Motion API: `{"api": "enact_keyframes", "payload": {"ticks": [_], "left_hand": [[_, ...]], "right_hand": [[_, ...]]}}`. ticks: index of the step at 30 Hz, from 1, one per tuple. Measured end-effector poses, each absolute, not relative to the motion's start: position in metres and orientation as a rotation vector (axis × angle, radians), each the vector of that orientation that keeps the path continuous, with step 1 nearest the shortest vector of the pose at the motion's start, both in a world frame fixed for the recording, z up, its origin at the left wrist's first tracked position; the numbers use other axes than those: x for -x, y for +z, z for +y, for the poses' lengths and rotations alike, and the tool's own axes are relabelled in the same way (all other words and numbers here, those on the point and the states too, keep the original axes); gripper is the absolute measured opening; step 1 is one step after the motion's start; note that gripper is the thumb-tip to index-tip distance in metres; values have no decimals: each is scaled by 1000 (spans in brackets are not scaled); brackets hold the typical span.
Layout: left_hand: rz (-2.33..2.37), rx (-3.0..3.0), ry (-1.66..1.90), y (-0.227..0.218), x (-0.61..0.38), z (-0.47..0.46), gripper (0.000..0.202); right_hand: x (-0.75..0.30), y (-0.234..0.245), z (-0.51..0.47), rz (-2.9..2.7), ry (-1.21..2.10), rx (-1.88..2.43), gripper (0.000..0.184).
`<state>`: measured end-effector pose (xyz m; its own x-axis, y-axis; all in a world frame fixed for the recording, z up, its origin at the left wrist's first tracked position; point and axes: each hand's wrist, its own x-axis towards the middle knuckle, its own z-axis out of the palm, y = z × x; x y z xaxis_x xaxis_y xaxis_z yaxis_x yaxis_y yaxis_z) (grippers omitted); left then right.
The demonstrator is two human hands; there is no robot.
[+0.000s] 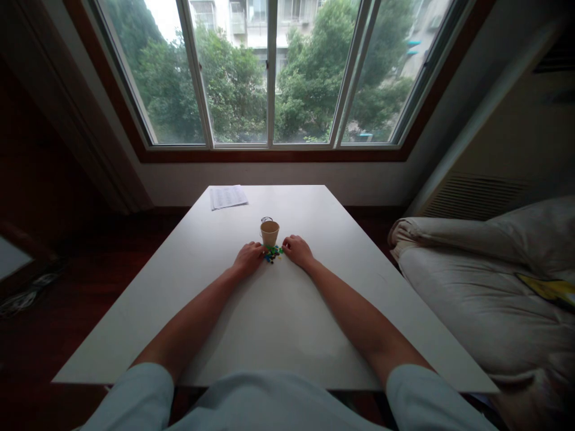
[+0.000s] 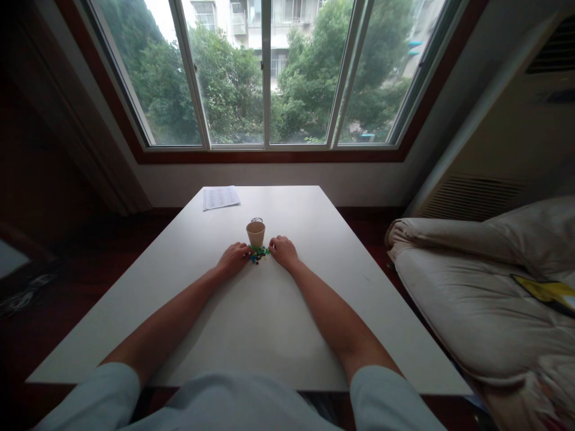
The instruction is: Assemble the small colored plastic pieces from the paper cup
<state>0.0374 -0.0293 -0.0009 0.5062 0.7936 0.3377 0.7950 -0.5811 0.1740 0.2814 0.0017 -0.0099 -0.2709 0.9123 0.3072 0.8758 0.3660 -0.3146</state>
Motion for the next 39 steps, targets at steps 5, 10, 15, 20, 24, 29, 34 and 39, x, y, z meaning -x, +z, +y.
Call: {"api": "enact_keyframes", "payload": {"ticks": [5,10,15,20,24,29,34,39], "left_hand": [[-1436,2699,-597,0,-37,-31,22],[-1452,2663,-592,3,-36,-33,20],[-1472,2648,-590,2,-34,-31,21],[-1502,2633,-622,1,-33,-30,20],[-1489,2640,-651,3,-35,-34,19],[-1433,2676,-655,4,-37,-35,20],[-1385,2718,-673,2,-37,-34,18],[-1371,2745,-675,5,-37,-35,15]], "right_hand": [[-281,-8,0,-2199,138,1543,13],[-279,-8,-1,-2198,133,1512,9],[-279,-10,0,-2160,170,1517,7],[-280,-12,2,-2042,213,1507,8],[-280,-10,1,-1944,241,1468,12],[-280,-7,-2,-1861,234,1331,20],[-278,-6,-6,-1841,253,1322,20],[-276,-3,-9,-1868,228,1304,23]]}}
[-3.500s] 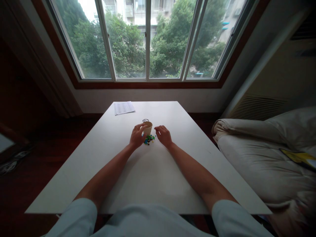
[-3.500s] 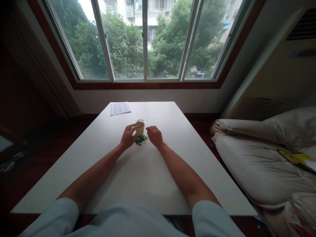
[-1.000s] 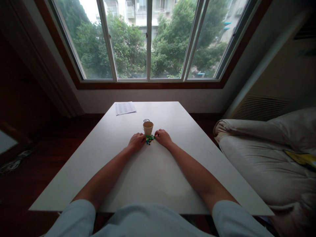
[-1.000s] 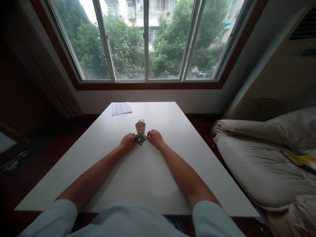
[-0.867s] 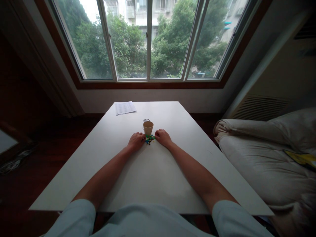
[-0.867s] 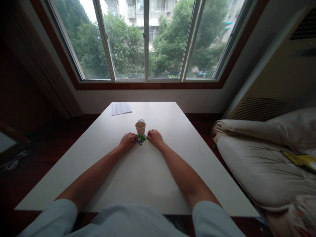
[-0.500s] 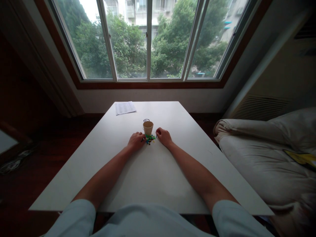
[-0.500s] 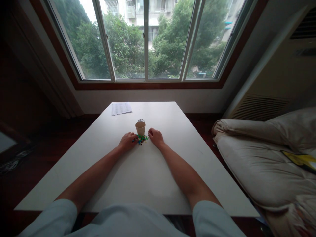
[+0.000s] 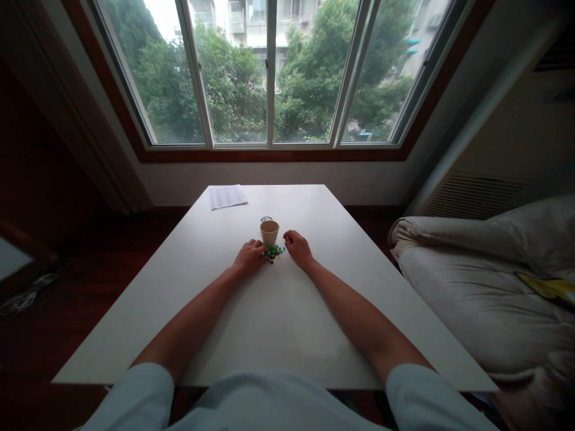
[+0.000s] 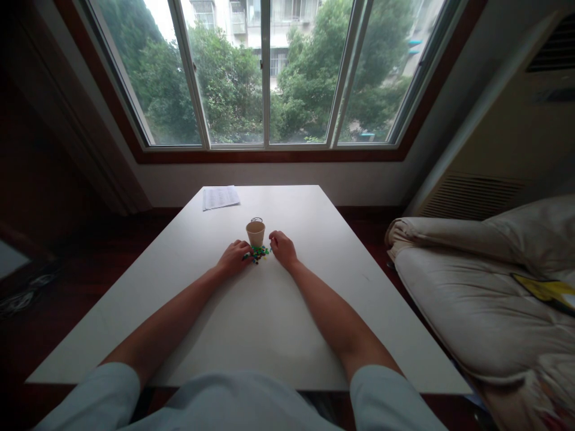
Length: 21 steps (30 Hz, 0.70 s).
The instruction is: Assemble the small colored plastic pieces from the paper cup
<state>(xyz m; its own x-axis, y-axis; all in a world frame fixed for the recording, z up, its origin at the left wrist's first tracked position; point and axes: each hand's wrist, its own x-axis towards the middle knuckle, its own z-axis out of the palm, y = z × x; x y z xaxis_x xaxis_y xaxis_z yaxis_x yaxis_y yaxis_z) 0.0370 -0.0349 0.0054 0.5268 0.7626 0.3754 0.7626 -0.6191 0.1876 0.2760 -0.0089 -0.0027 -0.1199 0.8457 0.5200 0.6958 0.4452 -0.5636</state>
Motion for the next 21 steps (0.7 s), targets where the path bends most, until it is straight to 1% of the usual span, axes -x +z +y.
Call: {"api": "enact_keyframes", "payload": {"ticks": [8,14,21], "left_hand": [[1188,-2788,655,8,-40,-39,17],[1207,-2791,646,5,-39,-36,16],[1169,-2761,631,4,-40,-36,16]], "right_hand": [[-278,-5,-4,-1886,159,1288,23],[-279,-6,-3,-1818,112,1222,27],[-278,0,-7,-1823,126,1214,26]]}}
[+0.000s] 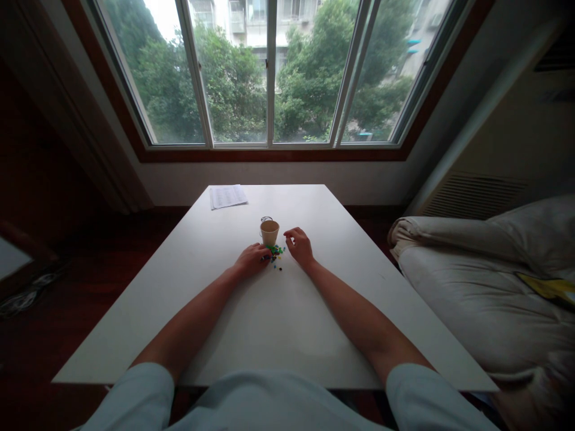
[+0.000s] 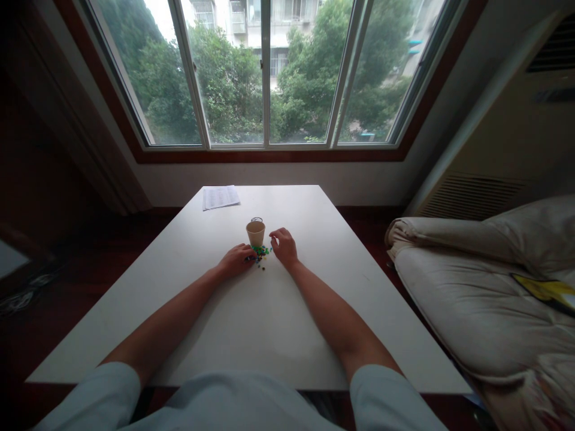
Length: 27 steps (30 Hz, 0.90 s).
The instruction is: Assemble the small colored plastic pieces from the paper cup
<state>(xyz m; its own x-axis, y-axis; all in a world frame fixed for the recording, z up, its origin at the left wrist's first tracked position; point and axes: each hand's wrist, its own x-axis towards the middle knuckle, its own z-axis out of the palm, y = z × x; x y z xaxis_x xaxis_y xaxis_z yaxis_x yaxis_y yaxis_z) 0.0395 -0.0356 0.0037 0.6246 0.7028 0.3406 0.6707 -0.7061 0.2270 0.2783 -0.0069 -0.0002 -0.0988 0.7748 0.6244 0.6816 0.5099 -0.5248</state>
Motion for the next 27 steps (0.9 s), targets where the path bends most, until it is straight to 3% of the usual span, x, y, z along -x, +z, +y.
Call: {"api": "enact_keyframes", "payload": {"ticks": [27], "left_hand": [[1174,-2768,684,1,-39,-33,15]], "right_hand": [[-261,17,-26,-1998,-105,1027,47]]}}
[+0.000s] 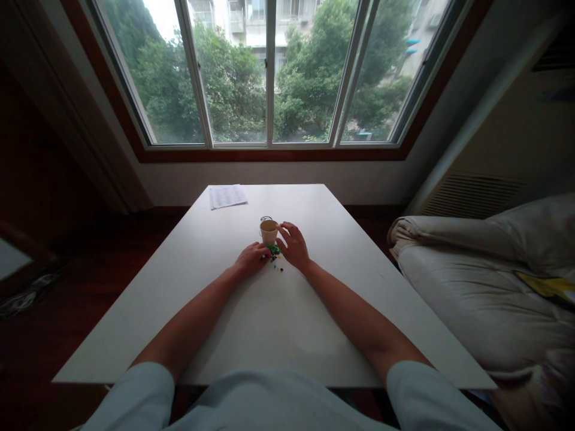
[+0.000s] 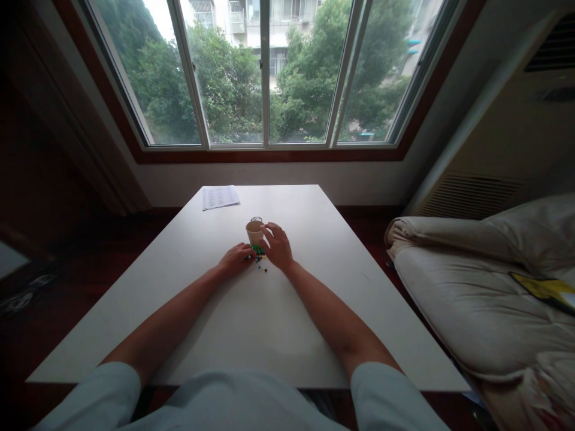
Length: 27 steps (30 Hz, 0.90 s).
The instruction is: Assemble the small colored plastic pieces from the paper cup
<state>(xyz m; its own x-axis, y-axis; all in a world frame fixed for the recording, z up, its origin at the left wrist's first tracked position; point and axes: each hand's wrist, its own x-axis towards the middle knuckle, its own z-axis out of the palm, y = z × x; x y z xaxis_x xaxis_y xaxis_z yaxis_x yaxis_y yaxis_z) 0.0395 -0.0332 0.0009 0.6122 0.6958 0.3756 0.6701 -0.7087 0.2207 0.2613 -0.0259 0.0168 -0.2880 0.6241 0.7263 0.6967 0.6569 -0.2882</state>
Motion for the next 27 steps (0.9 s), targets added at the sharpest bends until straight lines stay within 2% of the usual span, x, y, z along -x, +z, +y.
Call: {"api": "enact_keyframes", "payload": {"ticks": [15,27], "left_hand": [[1150,-2787,728,-3,-39,-31,17],[1160,-2778,720,-1,-38,-31,13]], "right_hand": [[-261,3,-13,-2189,-157,927,55],[-266,5,-16,-2049,-108,925,48]]}}
